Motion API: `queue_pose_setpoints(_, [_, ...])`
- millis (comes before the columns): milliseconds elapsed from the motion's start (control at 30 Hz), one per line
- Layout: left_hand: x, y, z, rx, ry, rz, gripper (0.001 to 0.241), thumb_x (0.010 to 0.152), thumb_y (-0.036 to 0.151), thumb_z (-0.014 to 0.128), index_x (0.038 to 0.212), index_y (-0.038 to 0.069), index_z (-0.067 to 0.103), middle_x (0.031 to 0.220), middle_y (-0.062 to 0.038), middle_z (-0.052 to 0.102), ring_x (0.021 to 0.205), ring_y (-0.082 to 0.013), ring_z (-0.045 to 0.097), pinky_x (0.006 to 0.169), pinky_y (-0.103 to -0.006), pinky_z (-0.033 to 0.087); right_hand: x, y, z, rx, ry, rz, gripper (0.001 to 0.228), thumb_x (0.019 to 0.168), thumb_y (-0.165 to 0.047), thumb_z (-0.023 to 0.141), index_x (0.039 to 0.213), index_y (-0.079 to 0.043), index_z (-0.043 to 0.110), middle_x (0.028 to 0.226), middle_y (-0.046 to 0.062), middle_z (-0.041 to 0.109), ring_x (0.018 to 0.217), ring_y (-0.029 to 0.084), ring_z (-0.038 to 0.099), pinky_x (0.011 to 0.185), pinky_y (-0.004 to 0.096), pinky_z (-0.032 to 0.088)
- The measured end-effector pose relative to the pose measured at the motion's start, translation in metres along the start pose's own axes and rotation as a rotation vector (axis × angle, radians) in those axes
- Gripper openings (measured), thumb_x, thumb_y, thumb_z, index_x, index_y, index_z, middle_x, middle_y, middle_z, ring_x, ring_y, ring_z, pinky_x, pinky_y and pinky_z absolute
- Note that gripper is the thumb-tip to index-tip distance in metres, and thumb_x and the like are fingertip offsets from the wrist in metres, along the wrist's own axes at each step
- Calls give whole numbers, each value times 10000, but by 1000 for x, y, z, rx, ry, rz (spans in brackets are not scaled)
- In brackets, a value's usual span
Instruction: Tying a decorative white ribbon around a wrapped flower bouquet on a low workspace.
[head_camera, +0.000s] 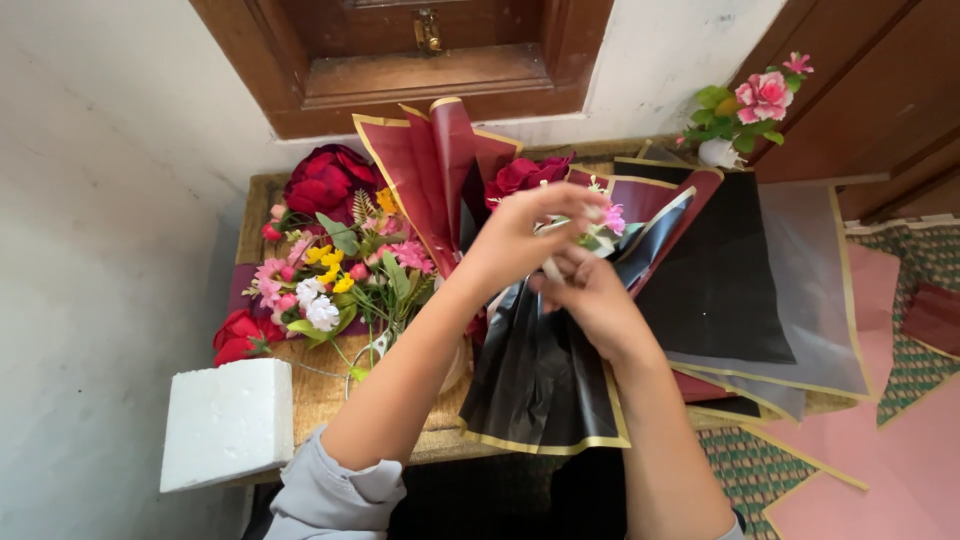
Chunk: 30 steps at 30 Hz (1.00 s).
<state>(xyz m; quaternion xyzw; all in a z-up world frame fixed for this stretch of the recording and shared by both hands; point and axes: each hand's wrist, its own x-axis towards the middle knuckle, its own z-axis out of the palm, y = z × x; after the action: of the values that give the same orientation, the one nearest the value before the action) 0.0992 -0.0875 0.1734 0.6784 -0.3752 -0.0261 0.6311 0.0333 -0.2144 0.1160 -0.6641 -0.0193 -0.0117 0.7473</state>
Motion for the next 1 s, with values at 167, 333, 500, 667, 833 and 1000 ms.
queue_pose_setpoints(167, [5,7,1,387,-156,-44,212,929,243,701,1086,378,747,1038,35,802,1296,-209,587,1132,-454,300,9,43,-24,-69,-78,56,383,954,-88,661,1266,129,609,618,143,636,329,115,488,346,216,362])
queue_pose_setpoints(333, [12,5,1,634,-129,-3,169,947,299,685,1013,434,762,1170,98,768,1465,-109,415,1236,-533,93,2,9,-15,-109,-43,86,378,1069,-225,500,1243,68,663,457,79,523,239,96,358,281,235,287])
queue_pose_setpoints(500, [16,-17,2,597,-202,-3,236,932,329,680,1101,491,707,974,171,769,1292,-64,582,1071,-409,299,3,3,-13,-109,42,95,228,1042,-153,508,1009,24,648,549,5,424,456,44,323,456,187,267])
queue_pose_setpoints(667, [15,-22,10,425,-331,7,276,917,270,697,1127,448,714,945,127,790,1168,-118,676,1020,-395,395,-1,7,-9,-115,28,165,175,1003,-81,537,926,4,669,564,-15,437,489,45,348,504,186,288])
queue_pose_setpoints(833, [15,5,9,206,-441,-41,310,910,240,694,1169,407,718,1023,49,810,1179,-199,711,1039,-409,487,-6,-1,-6,-248,-3,187,169,974,-101,606,846,-7,663,562,-2,445,494,76,380,498,219,302])
queue_pose_setpoints(1000, [16,4,-4,512,-578,-253,419,1008,570,446,1365,414,601,876,33,803,1089,-246,722,1012,-425,359,-10,-23,-5,-444,-22,371,313,986,-282,585,796,-60,696,589,20,498,566,127,446,559,264,369])
